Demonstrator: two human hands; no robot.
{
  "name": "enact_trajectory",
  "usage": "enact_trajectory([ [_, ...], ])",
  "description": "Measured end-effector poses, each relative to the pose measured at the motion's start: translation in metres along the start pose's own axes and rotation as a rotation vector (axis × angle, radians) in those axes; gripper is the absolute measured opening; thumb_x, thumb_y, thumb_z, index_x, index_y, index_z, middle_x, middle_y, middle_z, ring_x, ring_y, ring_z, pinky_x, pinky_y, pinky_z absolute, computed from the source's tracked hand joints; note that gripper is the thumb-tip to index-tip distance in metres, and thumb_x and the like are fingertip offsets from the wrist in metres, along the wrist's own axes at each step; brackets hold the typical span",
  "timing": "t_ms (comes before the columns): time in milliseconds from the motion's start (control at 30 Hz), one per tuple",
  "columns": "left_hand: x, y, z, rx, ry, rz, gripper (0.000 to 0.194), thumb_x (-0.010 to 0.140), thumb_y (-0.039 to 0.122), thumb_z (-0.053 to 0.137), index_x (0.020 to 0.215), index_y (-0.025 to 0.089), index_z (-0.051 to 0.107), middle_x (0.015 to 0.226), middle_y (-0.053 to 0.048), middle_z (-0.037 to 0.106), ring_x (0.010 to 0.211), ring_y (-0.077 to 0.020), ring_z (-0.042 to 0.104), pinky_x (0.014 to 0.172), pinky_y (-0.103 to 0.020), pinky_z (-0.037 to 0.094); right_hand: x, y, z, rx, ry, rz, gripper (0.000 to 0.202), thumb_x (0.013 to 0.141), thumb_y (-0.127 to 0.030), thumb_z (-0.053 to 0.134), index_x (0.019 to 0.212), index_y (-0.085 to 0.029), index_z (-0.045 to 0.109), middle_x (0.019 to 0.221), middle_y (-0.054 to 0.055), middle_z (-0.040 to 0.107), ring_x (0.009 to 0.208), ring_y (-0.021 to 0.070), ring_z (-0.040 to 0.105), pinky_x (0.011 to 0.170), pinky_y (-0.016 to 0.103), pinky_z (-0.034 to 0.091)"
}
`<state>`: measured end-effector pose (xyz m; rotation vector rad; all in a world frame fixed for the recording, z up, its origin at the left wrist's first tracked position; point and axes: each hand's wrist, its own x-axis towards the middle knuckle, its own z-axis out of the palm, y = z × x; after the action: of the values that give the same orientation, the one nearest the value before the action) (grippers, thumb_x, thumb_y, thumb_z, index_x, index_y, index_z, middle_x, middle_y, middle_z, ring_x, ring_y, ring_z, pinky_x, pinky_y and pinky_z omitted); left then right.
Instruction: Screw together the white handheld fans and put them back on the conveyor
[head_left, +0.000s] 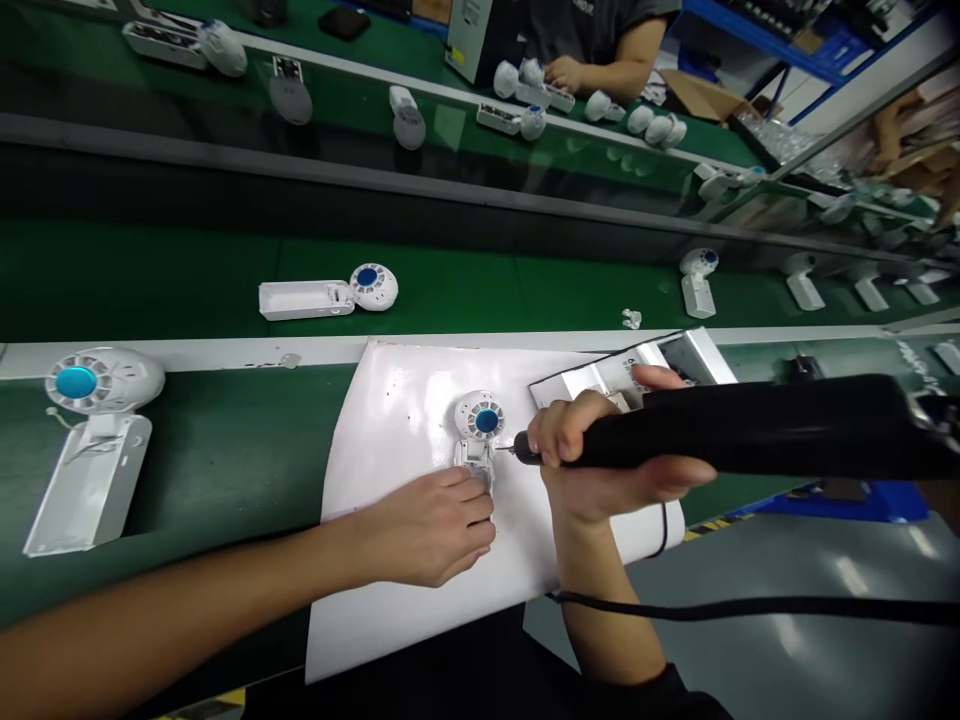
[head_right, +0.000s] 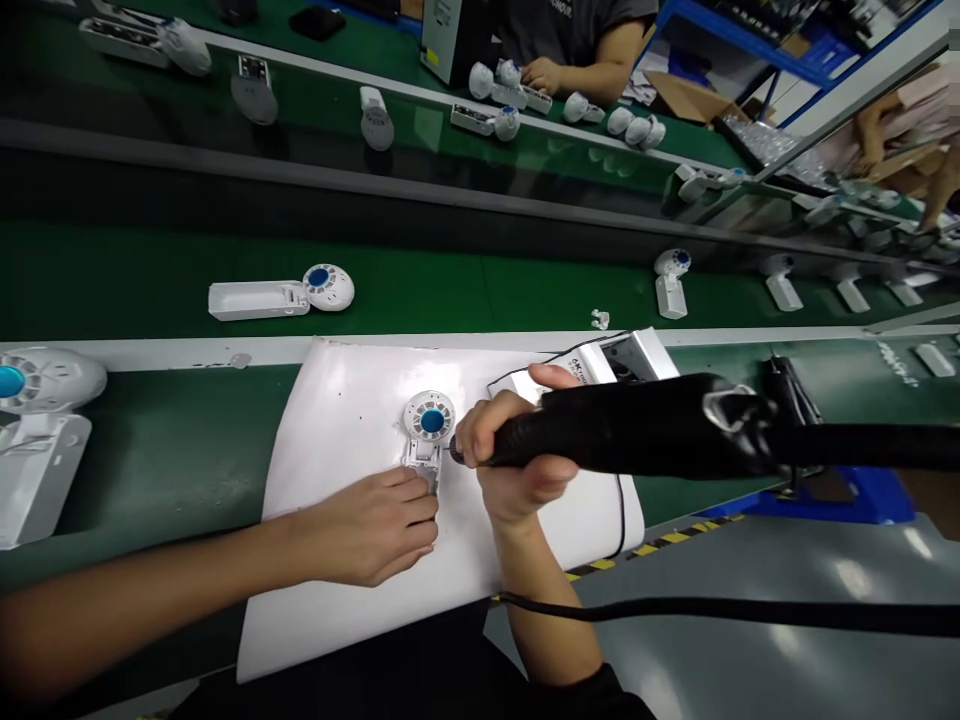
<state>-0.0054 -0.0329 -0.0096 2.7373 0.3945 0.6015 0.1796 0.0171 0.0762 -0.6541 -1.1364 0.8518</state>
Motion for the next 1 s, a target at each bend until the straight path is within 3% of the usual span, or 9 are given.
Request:
enact_trajectory([
  [233,0.000,0.000,0.001,0.004,0.016,0.007,0.021,0.110,0.032,0.070,0.094,0.020,0.065,0.096,-0.004,0.069,0.096,-0.0250,0.062,0.091,-0.041,0.045,-0.009,0.025,0.004,0.002,0.013,0.125,0.059,0.094,-0.085,0.070,0.116,-0.033,0.053,0.054,-0.014,0.053,0.033,0.0129,0.039,0.037,0.026,0.041],
  [367,-0.001,0.001,0.003,-0.013,0.025,-0.013,0.019,0.108,0.031,0.072,0.094,0.022,0.062,0.092,-0.003,0.067,0.090,-0.0249,0.059,0.091,-0.042,0.045,-0.021,0.042,0.004,0.083,0.009,0.208,0.061,0.090,-0.079,0.078,0.114,-0.031,0.050,0.054,-0.014,0.052,0.036,0.0112,0.036,0.039,0.025,0.034],
  [467,-0.001,0.004,0.009,0.027,0.047,-0.051,0.019,0.105,0.032,0.073,0.093,0.022,0.061,0.093,-0.004,0.066,0.090,-0.0262,0.059,0.091,-0.043,0.047,-0.029,0.050,0.006,0.066,-0.017,0.175,0.055,0.093,-0.073,0.078,0.115,-0.029,0.052,0.055,-0.012,0.053,0.038,0.0102,0.036,0.040,0.025,0.033],
  [600,-0.004,0.015,0.021,0.136,0.158,-0.114,0.021,0.104,0.041,0.072,0.100,0.021,0.068,0.099,-0.007,0.072,0.102,-0.0321,0.064,0.111,-0.052,0.049,-0.034,0.055,0.010,0.047,-0.045,0.079,0.048,0.096,-0.064,0.080,0.116,-0.026,0.057,0.058,-0.010,0.056,0.039,0.0094,0.037,0.040,0.024,0.031],
  [700,-0.009,0.014,0.025,0.171,0.168,-0.151,0.022,0.106,0.041,0.067,0.110,0.020,0.072,0.105,-0.009,0.076,0.108,-0.0336,0.067,0.117,-0.054,0.051,-0.035,0.050,0.006,0.041,-0.041,-0.025,0.051,0.097,-0.065,0.081,0.124,-0.027,0.061,0.060,-0.009,0.059,0.040,0.0109,0.042,0.041,0.025,0.035],
  [767,-0.008,-0.003,0.016,0.211,0.147,-0.191,0.020,0.107,0.034,0.063,0.110,0.018,0.074,0.104,-0.011,0.075,0.107,-0.0337,0.068,0.116,-0.055,0.053,-0.034,0.037,-0.004,0.034,0.002,-0.124,0.059,0.095,-0.073,0.079,0.134,-0.030,0.061,0.064,-0.007,0.063,0.045,0.0131,0.049,0.046,0.026,0.042],
  [833,0.001,-0.038,-0.005,0.308,0.113,-0.271,0.020,0.107,0.026,0.058,0.107,0.016,0.075,0.107,-0.014,0.075,0.110,-0.0355,0.069,0.114,-0.058,0.054,-0.030,0.018,-0.016,-0.018,0.070,-0.242,0.066,0.095,-0.077,0.076,0.143,-0.035,0.061,0.074,-0.005,0.070,0.054,0.0156,0.058,0.053,0.029,0.050],
  [933,0.030,-0.106,-0.054,0.465,0.017,-0.433,0.027,0.103,0.013,0.054,0.114,0.010,0.078,0.132,-0.024,0.074,0.133,-0.0421,0.064,0.119,-0.063,0.051,-0.020,-0.013,-0.028,-0.141,0.149,-0.339,0.062,0.101,-0.074,0.069,0.152,-0.038,0.061,0.092,0.000,0.076,0.062,0.0178,0.066,0.056,0.033,0.056],
  [1000,0.048,-0.143,-0.090,0.485,-0.006,-0.520,0.034,0.098,0.006,0.053,0.122,0.006,0.077,0.142,-0.026,0.071,0.141,-0.0426,0.060,0.123,-0.064,0.047,-0.016,-0.025,-0.029,-0.160,0.140,-0.289,0.060,0.103,-0.073,0.067,0.153,-0.039,0.061,0.084,-0.002,0.073,0.055,0.0173,0.061,0.052,0.033,0.055],
])
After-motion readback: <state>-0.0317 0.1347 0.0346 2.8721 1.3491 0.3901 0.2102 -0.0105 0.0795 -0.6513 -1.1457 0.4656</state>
